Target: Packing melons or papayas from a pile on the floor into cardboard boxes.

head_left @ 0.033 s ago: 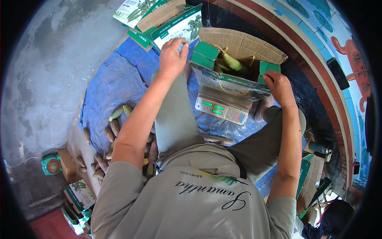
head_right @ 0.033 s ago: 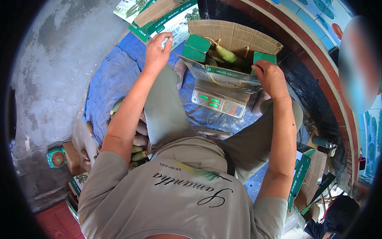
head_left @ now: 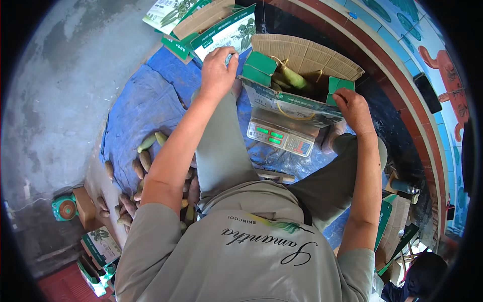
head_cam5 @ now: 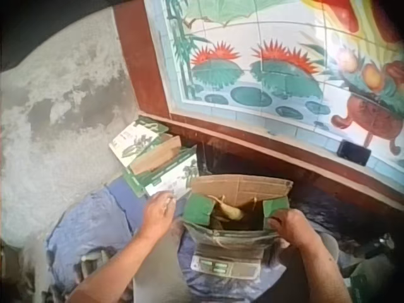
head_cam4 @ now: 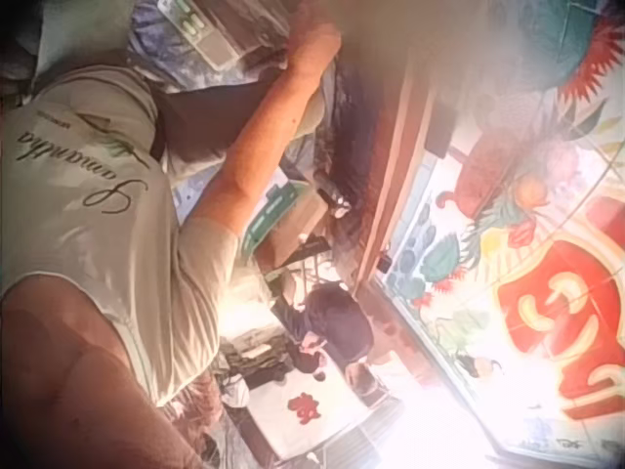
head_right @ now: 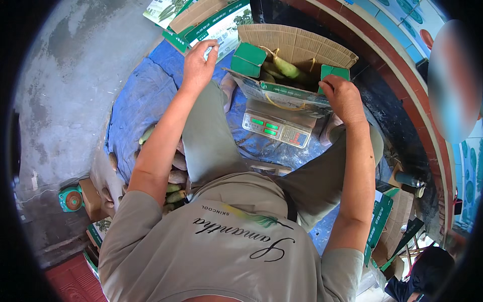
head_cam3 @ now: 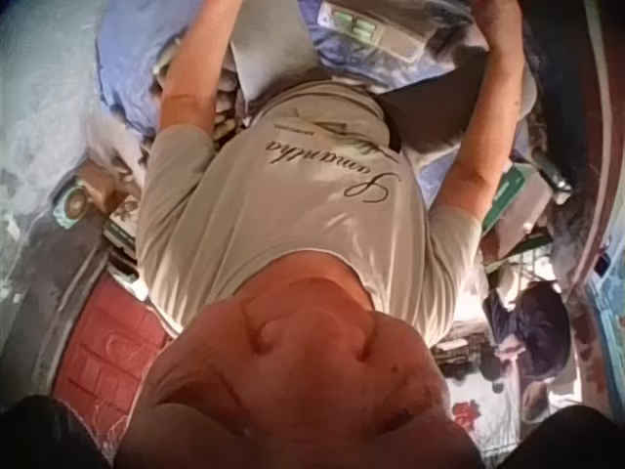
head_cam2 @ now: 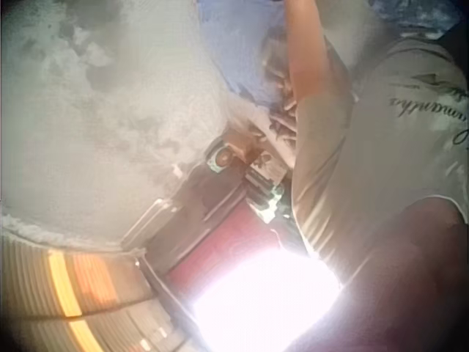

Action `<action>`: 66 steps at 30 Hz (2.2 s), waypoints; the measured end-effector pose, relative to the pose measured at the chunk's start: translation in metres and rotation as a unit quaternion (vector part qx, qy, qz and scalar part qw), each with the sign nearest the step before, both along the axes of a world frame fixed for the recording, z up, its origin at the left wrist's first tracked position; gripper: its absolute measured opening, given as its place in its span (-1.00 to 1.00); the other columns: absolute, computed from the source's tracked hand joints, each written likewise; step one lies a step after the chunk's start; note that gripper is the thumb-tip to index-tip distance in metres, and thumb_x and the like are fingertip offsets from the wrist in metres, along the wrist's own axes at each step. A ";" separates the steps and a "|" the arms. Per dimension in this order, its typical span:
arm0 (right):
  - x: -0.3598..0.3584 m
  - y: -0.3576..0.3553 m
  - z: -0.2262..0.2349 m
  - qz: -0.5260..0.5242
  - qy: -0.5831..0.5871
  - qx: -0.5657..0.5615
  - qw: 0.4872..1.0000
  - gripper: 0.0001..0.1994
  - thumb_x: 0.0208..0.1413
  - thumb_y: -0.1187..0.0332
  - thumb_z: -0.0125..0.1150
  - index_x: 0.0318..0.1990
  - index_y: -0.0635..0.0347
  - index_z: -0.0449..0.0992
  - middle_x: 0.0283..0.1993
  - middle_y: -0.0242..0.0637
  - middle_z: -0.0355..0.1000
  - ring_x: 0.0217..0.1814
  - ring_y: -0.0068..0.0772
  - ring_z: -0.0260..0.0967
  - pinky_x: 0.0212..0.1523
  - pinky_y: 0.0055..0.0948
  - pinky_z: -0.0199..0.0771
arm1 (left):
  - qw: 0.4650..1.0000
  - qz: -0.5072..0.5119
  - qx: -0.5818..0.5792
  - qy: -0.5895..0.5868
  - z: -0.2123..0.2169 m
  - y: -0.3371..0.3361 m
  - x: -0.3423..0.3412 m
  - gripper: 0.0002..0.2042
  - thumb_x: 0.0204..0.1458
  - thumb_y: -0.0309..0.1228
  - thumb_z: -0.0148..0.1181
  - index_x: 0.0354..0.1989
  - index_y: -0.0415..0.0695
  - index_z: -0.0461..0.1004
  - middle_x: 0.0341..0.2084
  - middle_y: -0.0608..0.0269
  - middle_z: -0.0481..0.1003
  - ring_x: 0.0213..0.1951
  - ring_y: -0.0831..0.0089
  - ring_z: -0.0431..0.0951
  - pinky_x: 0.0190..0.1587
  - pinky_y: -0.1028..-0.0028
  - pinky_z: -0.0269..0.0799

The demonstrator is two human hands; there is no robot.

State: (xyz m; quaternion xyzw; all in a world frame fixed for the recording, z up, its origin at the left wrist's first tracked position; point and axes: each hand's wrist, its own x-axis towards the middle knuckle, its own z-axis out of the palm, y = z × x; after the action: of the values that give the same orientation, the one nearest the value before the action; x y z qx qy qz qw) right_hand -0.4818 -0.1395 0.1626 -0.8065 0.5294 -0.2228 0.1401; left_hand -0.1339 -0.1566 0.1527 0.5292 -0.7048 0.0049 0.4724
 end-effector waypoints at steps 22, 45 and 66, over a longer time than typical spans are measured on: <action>0.017 -0.005 0.005 0.034 -0.009 -0.017 0.999 -0.86 0.01 0.37 0.14 -0.34 0.25 0.48 -0.38 -0.07 0.44 -0.31 -0.01 0.40 -0.31 -0.28 0.38 | 0.987 0.050 0.031 0.147 0.022 0.008 0.020 -0.80 0.08 -0.37 0.05 -0.21 -0.20 0.49 -0.29 0.19 0.54 -0.21 0.48 0.49 -0.11 0.48 0.35; 0.006 -0.013 -0.001 -0.018 0.030 0.027 0.999 -0.83 0.16 0.37 0.04 -0.20 0.26 0.49 -0.32 -0.22 0.46 -0.32 -0.46 0.43 -0.28 -0.50 0.40 | 0.718 0.340 0.604 0.056 -0.234 0.304 0.171 -0.73 -0.05 -0.26 0.02 -0.24 -0.11 0.50 -0.29 -0.03 0.51 -0.18 0.06 0.50 -0.09 0.20 0.37; 0.016 -0.013 0.002 -0.022 0.027 0.033 0.999 -0.83 0.16 0.40 0.05 -0.19 0.28 0.49 -0.27 -0.23 0.46 -0.26 -0.45 0.41 -0.21 -0.50 0.40 | 0.663 0.373 0.647 0.046 -0.245 0.362 0.181 -0.71 -0.05 -0.24 0.01 -0.33 -0.21 0.50 -0.25 -0.10 0.48 -0.14 0.04 0.47 -0.08 0.21 0.36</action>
State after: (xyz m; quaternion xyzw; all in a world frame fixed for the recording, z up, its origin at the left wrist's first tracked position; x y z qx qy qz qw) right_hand -0.4662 -0.1527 0.1647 -0.7955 0.5574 -0.1860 0.1477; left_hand 0.0473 0.2057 -0.0926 0.9198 -0.2514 -0.3014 0.0013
